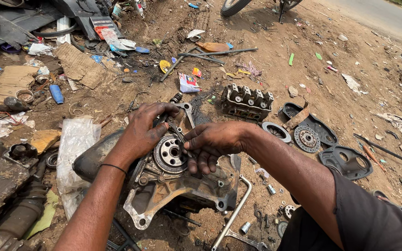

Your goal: The person is repairing a motorcycle engine on the ground. They use a wrench to tighten bolts and adjust various components of the engine.

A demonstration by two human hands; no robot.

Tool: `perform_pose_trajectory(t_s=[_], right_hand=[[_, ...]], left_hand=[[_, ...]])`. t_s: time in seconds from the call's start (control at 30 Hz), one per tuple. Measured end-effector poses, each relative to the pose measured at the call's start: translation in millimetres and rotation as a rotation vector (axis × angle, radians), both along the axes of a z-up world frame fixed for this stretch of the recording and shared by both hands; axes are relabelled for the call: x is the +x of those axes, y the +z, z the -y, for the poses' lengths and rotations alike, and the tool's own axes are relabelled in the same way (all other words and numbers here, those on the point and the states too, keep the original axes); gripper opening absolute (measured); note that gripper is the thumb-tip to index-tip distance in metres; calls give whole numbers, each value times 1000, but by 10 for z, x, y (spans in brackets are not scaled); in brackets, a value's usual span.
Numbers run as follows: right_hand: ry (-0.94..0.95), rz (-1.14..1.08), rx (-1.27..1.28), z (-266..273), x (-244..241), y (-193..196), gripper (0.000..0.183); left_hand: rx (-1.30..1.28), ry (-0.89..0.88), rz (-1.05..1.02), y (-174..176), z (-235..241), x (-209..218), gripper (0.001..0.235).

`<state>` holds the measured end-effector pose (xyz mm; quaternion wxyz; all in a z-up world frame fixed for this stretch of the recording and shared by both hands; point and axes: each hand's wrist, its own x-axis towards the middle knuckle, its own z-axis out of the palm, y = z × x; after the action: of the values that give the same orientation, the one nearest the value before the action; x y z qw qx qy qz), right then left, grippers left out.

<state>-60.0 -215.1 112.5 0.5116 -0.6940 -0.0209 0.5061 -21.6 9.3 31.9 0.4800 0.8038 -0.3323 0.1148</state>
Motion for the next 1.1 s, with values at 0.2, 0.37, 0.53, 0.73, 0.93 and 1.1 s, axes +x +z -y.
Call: perform_pose_trajectory(t_s=[0.2, 0.37, 0.53, 0.73, 0.93, 1.1], right_hand=[[-52, 45, -74, 59, 28, 56, 27], [-69, 81, -119, 50, 118, -27, 23], [-93, 122, -249, 386, 325, -86, 22], [-637, 512, -145, 495, 748, 22, 15], [-637, 879, 18, -356, 1032, 26, 29], [227, 1678, -100, -930, 604, 83, 17]], left_hand=[[-15, -24, -23, -4, 10, 19, 43], [13, 15, -17, 32, 13, 20, 39], [24, 43, -10, 8, 49, -5, 43], [-107, 49, -129, 32, 28, -2, 47], [-515, 64, -272, -165, -36, 107, 32], [-939, -86, -395, -288, -114, 179, 26]])
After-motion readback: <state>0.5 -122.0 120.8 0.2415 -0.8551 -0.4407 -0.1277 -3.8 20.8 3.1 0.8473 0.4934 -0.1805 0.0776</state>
